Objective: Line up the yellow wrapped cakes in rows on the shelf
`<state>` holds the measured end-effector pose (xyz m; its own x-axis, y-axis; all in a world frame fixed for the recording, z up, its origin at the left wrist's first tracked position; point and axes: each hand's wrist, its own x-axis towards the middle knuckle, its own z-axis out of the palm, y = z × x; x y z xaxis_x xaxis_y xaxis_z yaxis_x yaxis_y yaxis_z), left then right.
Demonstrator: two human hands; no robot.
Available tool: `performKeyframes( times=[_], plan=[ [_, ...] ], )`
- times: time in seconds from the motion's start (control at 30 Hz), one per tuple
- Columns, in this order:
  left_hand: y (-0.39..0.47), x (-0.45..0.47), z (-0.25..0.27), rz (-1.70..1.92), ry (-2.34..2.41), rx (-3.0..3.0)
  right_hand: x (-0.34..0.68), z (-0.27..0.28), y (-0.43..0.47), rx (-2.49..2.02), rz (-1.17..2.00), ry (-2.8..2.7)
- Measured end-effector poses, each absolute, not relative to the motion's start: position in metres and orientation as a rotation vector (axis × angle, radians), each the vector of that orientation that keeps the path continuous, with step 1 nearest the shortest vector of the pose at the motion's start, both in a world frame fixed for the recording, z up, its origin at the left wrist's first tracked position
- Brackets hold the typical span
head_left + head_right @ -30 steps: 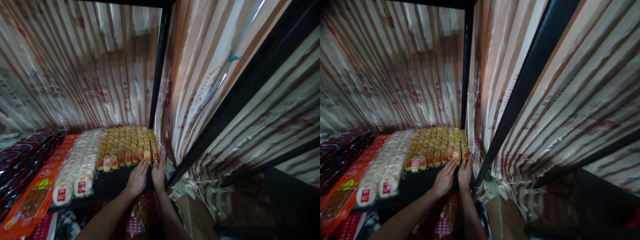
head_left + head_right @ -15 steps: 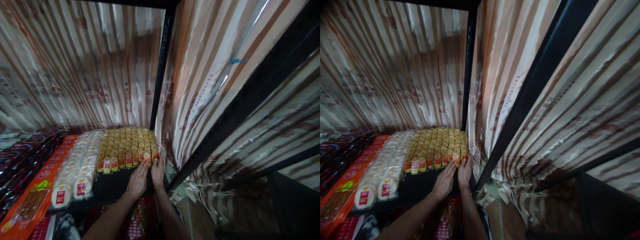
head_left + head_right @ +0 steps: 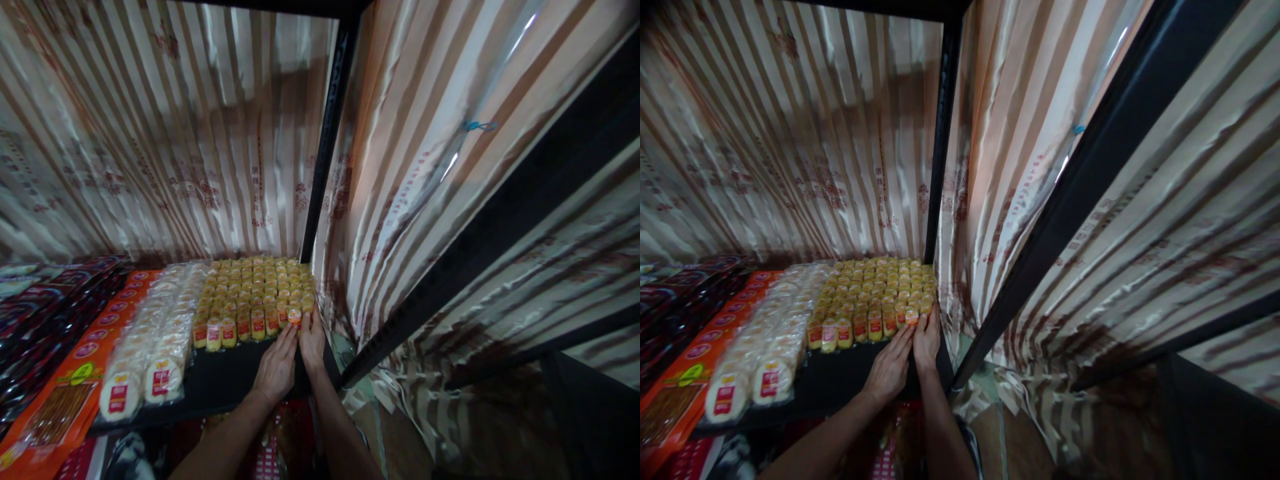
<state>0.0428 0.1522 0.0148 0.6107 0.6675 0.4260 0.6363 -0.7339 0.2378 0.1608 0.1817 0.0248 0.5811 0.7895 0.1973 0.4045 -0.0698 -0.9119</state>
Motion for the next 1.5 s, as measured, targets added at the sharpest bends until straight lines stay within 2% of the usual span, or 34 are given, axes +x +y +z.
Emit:
performKeyframes(
  times=[0.37,0.67,0.9,1.5],
  plan=[
    [0.151,0.043,0.015,0.826,1.135,2.802,0.16,0.029,0.195,-1.687,0.399,-1.014],
    [0.151,0.043,0.012,0.831,1.128,2.801,0.162,0.038,0.185,-1.973,-0.037,-1.279],
    [0.151,0.043,0.016,0.795,1.131,2.794,0.163,0.043,0.188,-1.961,-0.183,-1.226],
    [0.152,0.044,0.014,0.763,1.163,2.818,0.188,0.053,0.239,-1.606,0.505,-0.82]
  ],
)
